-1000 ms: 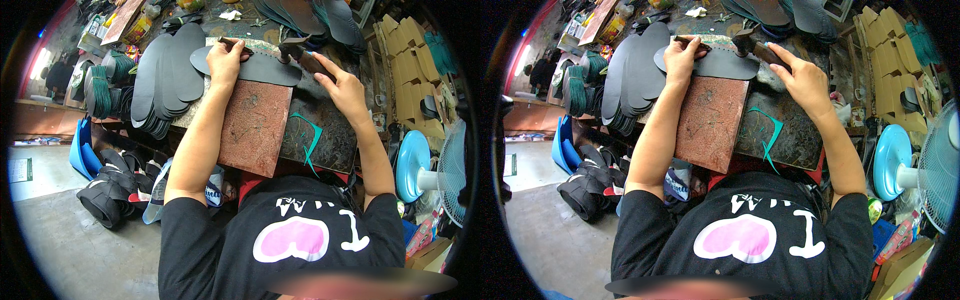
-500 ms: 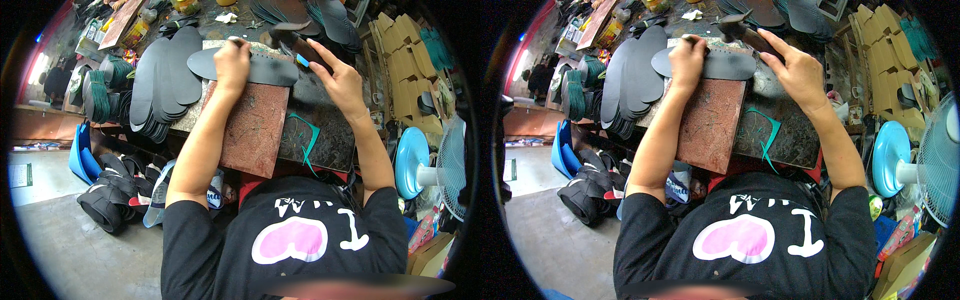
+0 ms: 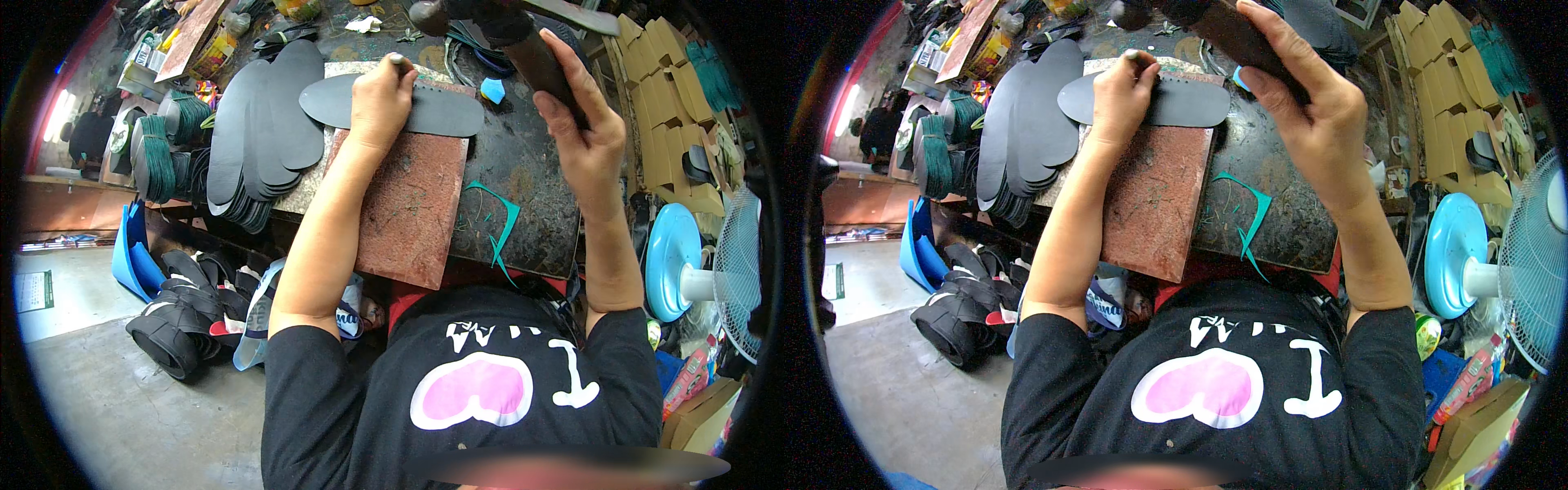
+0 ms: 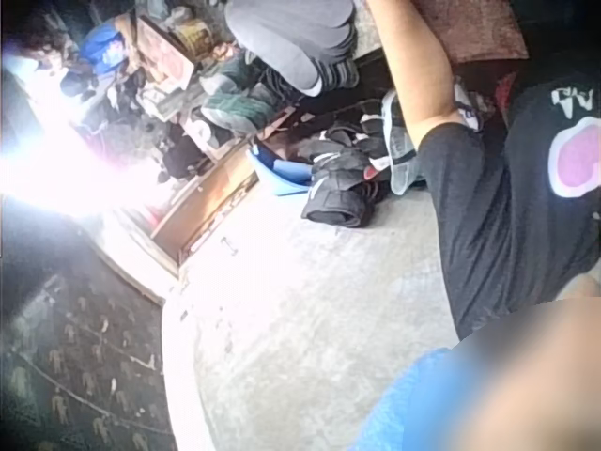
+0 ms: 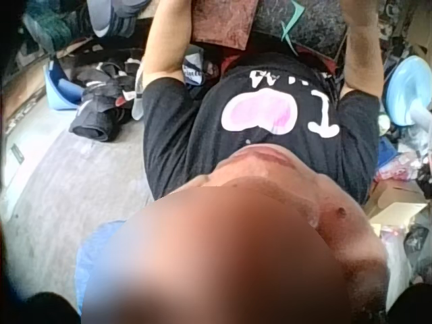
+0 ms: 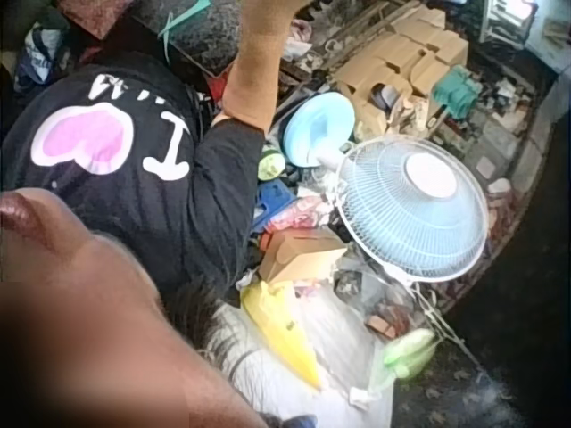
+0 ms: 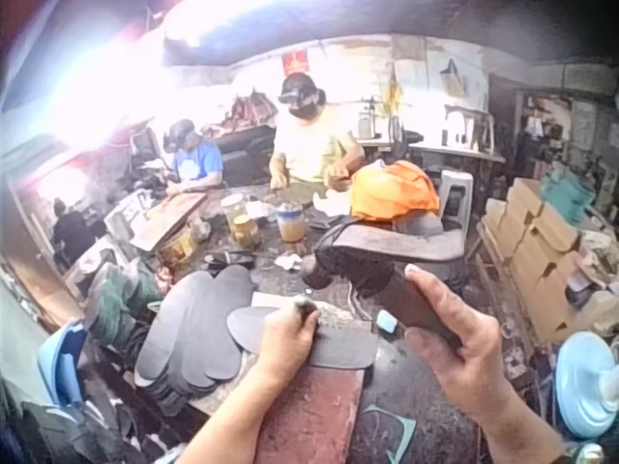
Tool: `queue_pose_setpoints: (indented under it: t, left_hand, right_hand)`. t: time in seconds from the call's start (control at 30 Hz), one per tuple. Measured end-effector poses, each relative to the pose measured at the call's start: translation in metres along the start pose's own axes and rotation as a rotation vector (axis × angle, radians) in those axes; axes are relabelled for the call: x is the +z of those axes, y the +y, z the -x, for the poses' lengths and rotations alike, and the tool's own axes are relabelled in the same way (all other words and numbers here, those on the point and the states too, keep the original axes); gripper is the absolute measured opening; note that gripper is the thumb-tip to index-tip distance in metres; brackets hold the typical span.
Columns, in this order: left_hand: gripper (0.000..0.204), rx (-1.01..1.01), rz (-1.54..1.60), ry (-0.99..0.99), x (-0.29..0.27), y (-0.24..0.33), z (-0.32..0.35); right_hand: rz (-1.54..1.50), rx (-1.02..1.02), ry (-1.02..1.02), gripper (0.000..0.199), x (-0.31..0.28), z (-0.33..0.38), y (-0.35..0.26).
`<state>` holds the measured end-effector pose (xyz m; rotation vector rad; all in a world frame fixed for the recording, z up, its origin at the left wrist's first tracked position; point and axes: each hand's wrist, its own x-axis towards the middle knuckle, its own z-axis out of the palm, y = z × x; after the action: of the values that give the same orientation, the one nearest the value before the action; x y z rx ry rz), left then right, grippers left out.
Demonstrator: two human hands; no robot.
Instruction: The person repeatedly strikes the edge of a black shoe sole with a hammer while holding it against a reddish block on a workbench. The person handles several soles, striking each one multiple times before setting it aside and picking up another.
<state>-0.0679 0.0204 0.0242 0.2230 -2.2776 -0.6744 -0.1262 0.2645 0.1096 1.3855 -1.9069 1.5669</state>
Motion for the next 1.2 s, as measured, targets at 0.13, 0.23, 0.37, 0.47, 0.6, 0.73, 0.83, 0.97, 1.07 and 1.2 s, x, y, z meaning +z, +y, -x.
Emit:
queue_pose_setpoints:
  t: [0.13,0.23,0.37,0.47,0.6,0.73,0.83,0.97,1.07,1.2]
  left_hand:
    - [0.014,0.006,-0.066,0.066,0.006,0.001,0.001]
    - [0.011,-0.59,0.695,0.139,0.005,-0.008,-0.002]
    - [0.012,-0.539,0.856,0.105,0.008,-0.016,0.001]
    - [0.013,-0.471,0.738,0.025,0.008,-0.019,0.001]
    - [0.017,-0.308,0.359,-0.022,0.007,-0.009,0.0]
    - [0.016,0.183,-0.057,0.021,0.01,0.01,0.002]
    - [0.012,0.146,-0.178,0.037,0.014,0.015,0.006]
    - [0.014,-0.592,0.834,0.071,0.006,-0.005,0.0]
    - [0.013,-0.515,0.845,0.061,0.013,-0.01,0.001]
    - [0.012,-0.353,0.549,0.018,0.013,-0.005,0.003]
  right_hand:
    - [0.328,0.053,-0.152,0.046,0.013,0.014,0.018]
    - [0.432,0.122,-0.199,0.045,0.012,0.032,0.034]
    - [0.5,0.36,-0.342,0.044,0.005,0.039,0.035]
    - [0.365,0.18,-0.18,0.043,-0.001,0.026,0.02]
    - [-0.027,0.032,0.019,0.048,-0.01,0.006,-0.001]
    - [0.109,-0.076,0.003,0.051,-0.001,0.011,0.007]
    - [0.287,0.161,-0.079,0.045,0.008,0.029,0.027]
    - [0.428,0.219,-0.149,0.046,-0.008,0.04,0.04]
    - [0.377,0.219,-0.127,0.045,-0.008,0.036,0.032]
    - [0.126,0.125,-0.017,0.046,-0.021,0.021,0.008]
